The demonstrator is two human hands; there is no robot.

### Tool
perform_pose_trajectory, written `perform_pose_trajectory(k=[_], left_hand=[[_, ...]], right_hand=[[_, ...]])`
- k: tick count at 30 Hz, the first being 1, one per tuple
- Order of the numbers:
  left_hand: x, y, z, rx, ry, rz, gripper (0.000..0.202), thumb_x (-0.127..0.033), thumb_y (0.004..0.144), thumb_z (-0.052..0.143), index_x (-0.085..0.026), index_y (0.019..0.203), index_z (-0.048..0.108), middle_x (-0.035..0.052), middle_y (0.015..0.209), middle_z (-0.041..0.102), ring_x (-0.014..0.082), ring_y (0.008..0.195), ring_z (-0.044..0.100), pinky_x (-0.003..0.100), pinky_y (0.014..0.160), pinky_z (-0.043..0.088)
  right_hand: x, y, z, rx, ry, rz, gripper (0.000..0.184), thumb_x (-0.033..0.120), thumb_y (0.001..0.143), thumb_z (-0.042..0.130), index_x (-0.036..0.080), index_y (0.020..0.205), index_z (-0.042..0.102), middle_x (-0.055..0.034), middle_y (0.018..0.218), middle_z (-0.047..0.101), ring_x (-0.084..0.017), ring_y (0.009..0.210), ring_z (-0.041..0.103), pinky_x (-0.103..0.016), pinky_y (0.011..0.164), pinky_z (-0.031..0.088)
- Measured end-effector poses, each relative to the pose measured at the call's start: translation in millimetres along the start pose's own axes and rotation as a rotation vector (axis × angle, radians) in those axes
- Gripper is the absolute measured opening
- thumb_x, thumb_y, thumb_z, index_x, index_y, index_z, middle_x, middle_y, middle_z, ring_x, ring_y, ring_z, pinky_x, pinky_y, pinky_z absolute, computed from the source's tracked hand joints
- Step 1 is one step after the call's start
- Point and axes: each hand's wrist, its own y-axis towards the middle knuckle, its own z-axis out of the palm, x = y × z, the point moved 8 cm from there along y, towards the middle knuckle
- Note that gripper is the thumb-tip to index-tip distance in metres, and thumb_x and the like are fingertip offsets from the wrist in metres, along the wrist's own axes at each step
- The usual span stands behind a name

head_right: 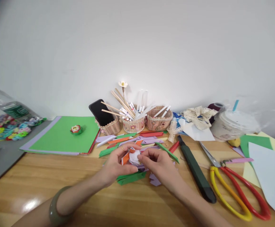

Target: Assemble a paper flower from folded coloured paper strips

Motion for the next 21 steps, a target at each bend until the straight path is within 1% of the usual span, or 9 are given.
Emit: perform_pose_trajectory(k=[3,4,5,8,12,16,21], left_hand=[[4.2,0.2,-10.5,-0.193,0.0,-0.032,0.016,-0.031,0.071,0.063,-0.018,0.082,0.065,0.0037,0.09,0.062,0.0181,0.086,0.056,0.029,0.079,0.042],[4.2,-0.1,-13.4,-0.247,0.016,-0.028,0.015,-0.031,0.075,0.059,-0.018,0.079,0.064,0.0044,0.092,0.062,0.0189,0.089,0.056,0.03,0.081,0.041],[2.3,-0.1,-14.3,-0.274,0.052,-0.003,0.014,-0.03,0.076,0.057,-0.017,0.077,0.064,0.0053,0.096,0.062,0.0201,0.096,0.054,0.031,0.085,0.039],[-3.4,0.3,-13.8,-0.287,0.106,0.077,0.014,-0.027,0.078,0.056,-0.017,0.073,0.064,0.0071,0.103,0.06,0.0218,0.108,0.049,0.031,0.092,0.035],[-2.1,0.3,-17.6,-0.321,0.038,0.097,0.013,-0.027,0.078,0.056,-0.017,0.073,0.063,0.0066,0.098,0.058,0.0213,0.107,0.048,0.029,0.088,0.036],[2.1,1.0,-18.5,-0.341,-0.056,0.067,0.013,-0.026,0.077,0.056,-0.016,0.07,0.061,0.0043,0.087,0.056,0.0189,0.096,0.05,0.028,0.082,0.038],[4.1,1.0,-17.4,-0.361,-0.141,0.021,0.016,-0.027,0.077,0.056,-0.015,0.069,0.06,0.0019,0.074,0.051,0.0138,0.076,0.048,0.023,0.068,0.037]], right_hand=[[-0.1,1.5,2.1,-0.001,-0.018,-0.013,0.042,0.055,0.066,0.06,0.015,0.058,0.05,0.0055,0.048,0.04,-0.005,0.041,0.031,-0.018,0.038,0.021],[-1.1,2.0,3.2,0.004,-0.017,-0.009,0.042,0.055,0.066,0.06,0.015,0.059,0.05,0.0055,0.048,0.04,-0.004,0.041,0.031,-0.018,0.038,0.021],[-2.4,2.5,4.3,0.009,-0.015,-0.001,0.042,0.056,0.066,0.059,0.015,0.059,0.05,0.0056,0.049,0.04,-0.004,0.04,0.031,-0.018,0.038,0.021],[-5.5,2.8,6.4,0.018,-0.005,0.015,0.044,0.058,0.065,0.059,0.015,0.061,0.05,0.0058,0.049,0.04,-0.004,0.04,0.031,-0.018,0.037,0.021],[-6.4,1.2,7.9,0.023,0.012,0.01,0.045,0.059,0.065,0.06,0.016,0.06,0.049,0.0056,0.049,0.041,-0.005,0.04,0.032,-0.018,0.037,0.023],[-6.0,-1.2,9.5,0.021,0.018,0.003,0.043,0.057,0.068,0.06,0.016,0.062,0.05,0.0053,0.049,0.042,-0.005,0.041,0.034,-0.018,0.038,0.025],[-5.1,-3.7,9.3,-0.015,0.024,-0.001,0.042,0.057,0.068,0.061,0.017,0.062,0.05,0.0053,0.048,0.042,-0.006,0.04,0.033,-0.018,0.037,0.025]])
